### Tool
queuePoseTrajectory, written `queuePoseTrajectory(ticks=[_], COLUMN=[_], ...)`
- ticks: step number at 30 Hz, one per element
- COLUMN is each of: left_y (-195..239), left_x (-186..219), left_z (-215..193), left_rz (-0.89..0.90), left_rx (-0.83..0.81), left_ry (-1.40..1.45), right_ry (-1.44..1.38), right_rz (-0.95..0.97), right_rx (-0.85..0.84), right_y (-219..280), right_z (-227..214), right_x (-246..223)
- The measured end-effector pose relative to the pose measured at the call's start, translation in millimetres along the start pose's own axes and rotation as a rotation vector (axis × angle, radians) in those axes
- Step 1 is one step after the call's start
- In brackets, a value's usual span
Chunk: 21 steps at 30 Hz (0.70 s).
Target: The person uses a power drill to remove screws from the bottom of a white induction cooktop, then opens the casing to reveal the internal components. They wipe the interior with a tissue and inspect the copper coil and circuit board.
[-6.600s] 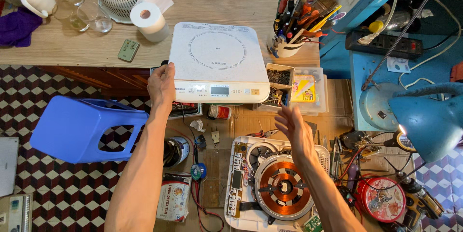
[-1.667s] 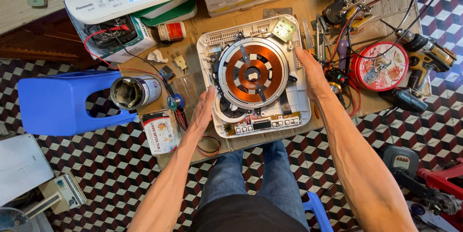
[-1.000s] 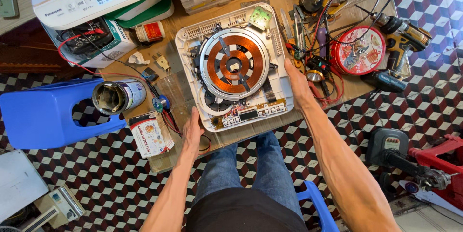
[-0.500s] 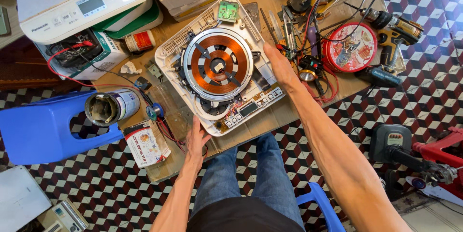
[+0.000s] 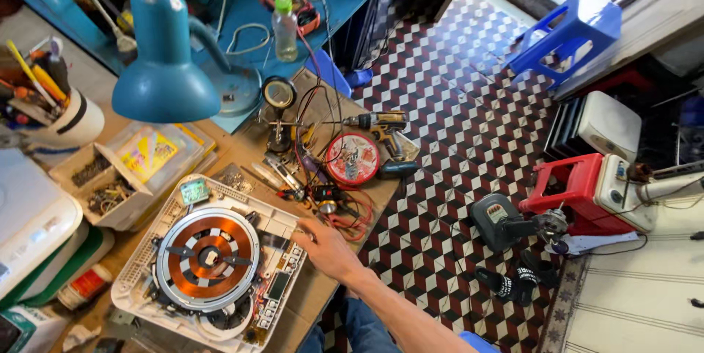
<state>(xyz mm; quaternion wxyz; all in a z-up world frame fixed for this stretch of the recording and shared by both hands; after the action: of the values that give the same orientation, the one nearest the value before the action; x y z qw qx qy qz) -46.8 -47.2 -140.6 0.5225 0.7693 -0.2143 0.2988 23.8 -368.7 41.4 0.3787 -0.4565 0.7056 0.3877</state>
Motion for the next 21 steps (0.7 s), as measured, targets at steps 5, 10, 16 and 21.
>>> queuePoseTrajectory(ticks=[5,10,16,21], left_y=[11,46,114,160], left_x=[58,92,95,86], left_z=[44,79,159,176], left_rz=[0.163,0.266,0.178,-0.093], left_rx=[-0.103,-0.244,-0.681,-0.698], left_ry=[-0.058,0.091,0.386,0.840], right_ry=[-0.024,0.109,0.105,0.097], right_rz=[0.208,0.289,-0.194,-0.387], right_rx=[0.020,0.130,-0.110,-0.190], right_y=[86,101,84,84], right_z=[-68,-79,-88,-114], right_x=[4,11,-27,-71])
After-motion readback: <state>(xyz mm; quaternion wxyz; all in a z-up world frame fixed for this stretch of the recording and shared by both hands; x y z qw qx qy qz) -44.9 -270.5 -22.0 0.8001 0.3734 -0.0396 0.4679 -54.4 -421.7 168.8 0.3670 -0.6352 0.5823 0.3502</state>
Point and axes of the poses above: each hand's wrist, its own y-axis away from the middle knuckle, its own z-axis out of the palm, x = y × z, the point moved 4 cm from there along -y, towards the middle knuckle, and after that the axes turned 2 degrees about z, right-handed, at the moved point
